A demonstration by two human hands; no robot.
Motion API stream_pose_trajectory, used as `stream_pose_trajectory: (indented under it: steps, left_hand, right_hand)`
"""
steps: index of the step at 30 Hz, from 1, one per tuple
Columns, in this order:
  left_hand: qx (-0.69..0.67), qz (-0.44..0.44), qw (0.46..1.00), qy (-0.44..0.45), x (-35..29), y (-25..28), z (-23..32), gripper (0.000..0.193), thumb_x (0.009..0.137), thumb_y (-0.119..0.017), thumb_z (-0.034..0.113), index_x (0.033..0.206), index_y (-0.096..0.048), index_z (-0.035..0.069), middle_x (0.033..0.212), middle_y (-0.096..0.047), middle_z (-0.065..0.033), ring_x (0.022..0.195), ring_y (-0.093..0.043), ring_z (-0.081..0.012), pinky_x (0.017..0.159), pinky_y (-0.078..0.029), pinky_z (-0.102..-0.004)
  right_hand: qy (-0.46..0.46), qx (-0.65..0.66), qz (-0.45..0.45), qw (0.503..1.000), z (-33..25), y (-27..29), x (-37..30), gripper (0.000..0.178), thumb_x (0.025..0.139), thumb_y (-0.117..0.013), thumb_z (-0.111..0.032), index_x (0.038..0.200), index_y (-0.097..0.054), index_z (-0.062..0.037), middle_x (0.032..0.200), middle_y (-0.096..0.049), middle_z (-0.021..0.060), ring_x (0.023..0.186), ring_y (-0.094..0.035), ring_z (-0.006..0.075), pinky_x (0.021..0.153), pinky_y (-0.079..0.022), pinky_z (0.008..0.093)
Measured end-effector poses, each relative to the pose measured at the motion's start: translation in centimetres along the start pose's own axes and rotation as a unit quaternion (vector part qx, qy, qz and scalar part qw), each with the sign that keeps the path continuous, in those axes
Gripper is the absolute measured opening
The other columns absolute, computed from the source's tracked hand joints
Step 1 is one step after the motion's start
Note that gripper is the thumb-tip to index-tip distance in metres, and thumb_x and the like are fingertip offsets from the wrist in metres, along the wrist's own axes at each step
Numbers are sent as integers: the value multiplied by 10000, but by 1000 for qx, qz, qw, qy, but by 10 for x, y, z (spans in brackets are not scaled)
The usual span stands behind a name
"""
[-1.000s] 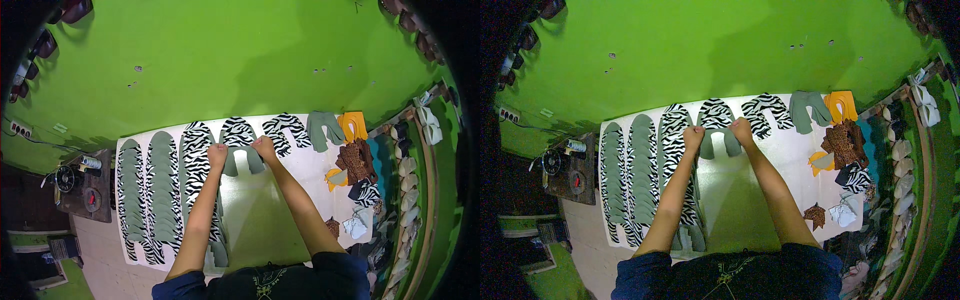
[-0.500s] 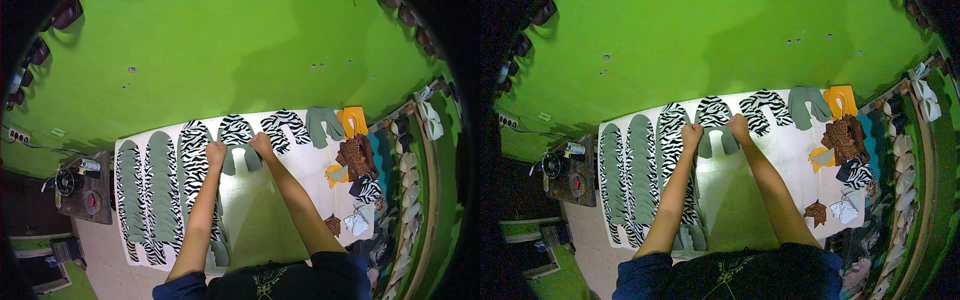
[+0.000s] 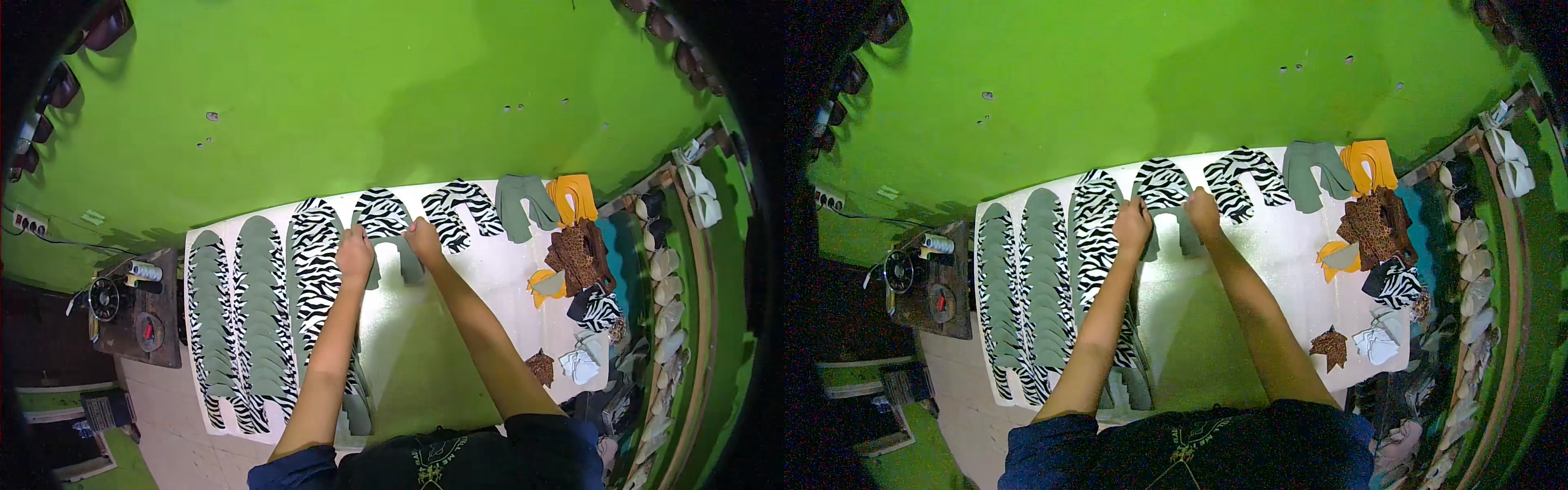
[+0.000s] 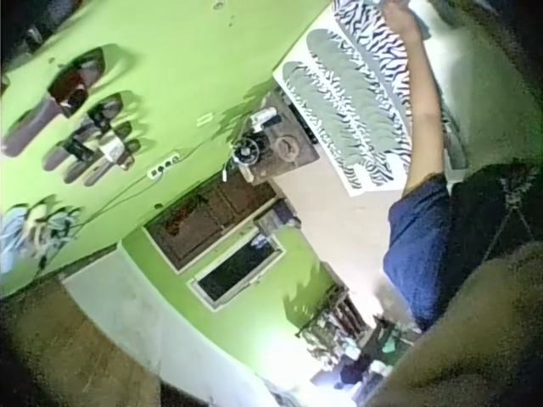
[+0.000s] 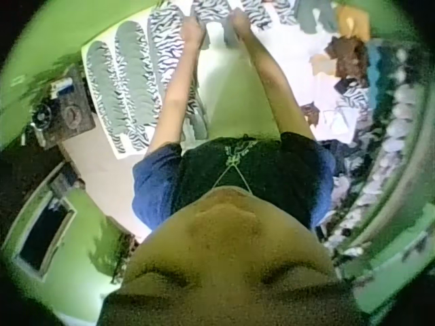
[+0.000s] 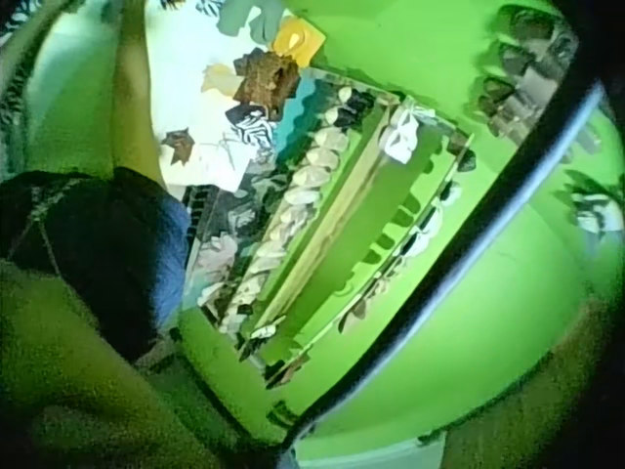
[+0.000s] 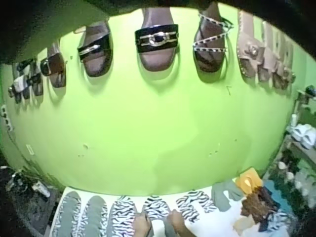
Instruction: The person assembles shoe components by hand on a white work surface. They repeatedly pick up a zebra-print fabric piece and a green sole-like piece, align them, and press them together. The finished pairs are placed in a row on the table. The process is repeated for multiple units throughout the clip.
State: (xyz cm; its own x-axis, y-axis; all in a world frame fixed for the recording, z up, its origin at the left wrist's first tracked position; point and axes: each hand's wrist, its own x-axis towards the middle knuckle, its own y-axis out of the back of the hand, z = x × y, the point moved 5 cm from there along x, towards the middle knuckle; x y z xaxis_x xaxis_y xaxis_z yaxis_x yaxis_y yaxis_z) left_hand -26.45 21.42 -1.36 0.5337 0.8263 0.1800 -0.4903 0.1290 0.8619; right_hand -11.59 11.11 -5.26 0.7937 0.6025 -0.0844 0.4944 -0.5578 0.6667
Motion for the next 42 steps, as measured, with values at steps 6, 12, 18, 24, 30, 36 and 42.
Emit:
stream_pose_trajectory:
  steps: [6, 12, 18, 24, 30, 36, 42]
  left_hand:
    - [71, 46, 996, -34, 3, 3, -6, 123, 738, -604, 227, 797, -610, 119, 780, -594, -124, 706, -592, -316, 573, -452, -445]
    - [115, 100, 986, -65, 0, 2, -7, 134, 725, -608, 241, 804, -635, 136, 839, -588, -73, 797, -540, -275, 616, -367, -439]
    - [121, 122, 983, -71, -7, 6, -2, 163, 749, -579, 253, 836, -650, 135, 842, -603, -60, 786, -533, -264, 635, -339, -436]
    - [100, 110, 988, -52, -11, 5, -4, 141, 745, -584, 257, 806, -640, 142, 850, -615, -25, 826, -520, -241, 674, -333, -428]
    - [116, 139, 980, -87, -11, 6, 0, 109, 762, -582, 220, 833, -614, 143, 827, -603, -16, 788, -521, -244, 645, -338, -424]
    - [109, 78, 979, -156, -43, 8, 0, 310, 841, -498, 270, 1092, -573, 105, 1039, -556, -45, 988, -481, -243, 772, -330, -455]
    - [159, 16, 980, -120, -77, -9, -2, 570, 878, -427, 353, 1343, -329, 37, 1332, -392, -106, 1138, -404, -281, 893, -279, -520]
  right_hand:
    - [63, -108, -4, 992, -10, 4, -5, 269, 750, -663, -226, 838, -524, -15, 742, -607, 180, 700, -600, 343, 634, -470, 420]
    - [143, -263, 64, 952, -31, 3, -23, 304, 732, -664, -261, 923, -515, -78, 859, -569, 87, 805, -574, 263, 640, -467, 416]
    - [267, -347, 101, 893, -42, 0, -41, 218, 766, -549, -175, 977, -540, -121, 979, -535, 32, 933, -519, 193, 797, -377, 376]
    - [266, -299, 100, 911, -27, -6, -86, 468, 880, -446, -310, 1276, -422, -62, 1360, -375, 100, 1266, -334, 239, 1012, -214, 522]
    - [252, -286, 64, 922, -17, -14, -99, 630, 872, -435, -432, 1346, -308, -38, 1433, -245, 116, 1327, -215, 284, 1004, -58, 654]
    - [242, -288, 41, 926, -18, -12, -99, 620, 888, -406, -421, 1354, -288, -30, 1438, -233, 128, 1335, -196, 288, 1004, -40, 655]
    - [231, -286, 36, 929, -16, -13, -99, 593, 900, -386, -396, 1361, -277, -38, 1448, -224, 117, 1345, -179, 282, 1006, -5, 651]
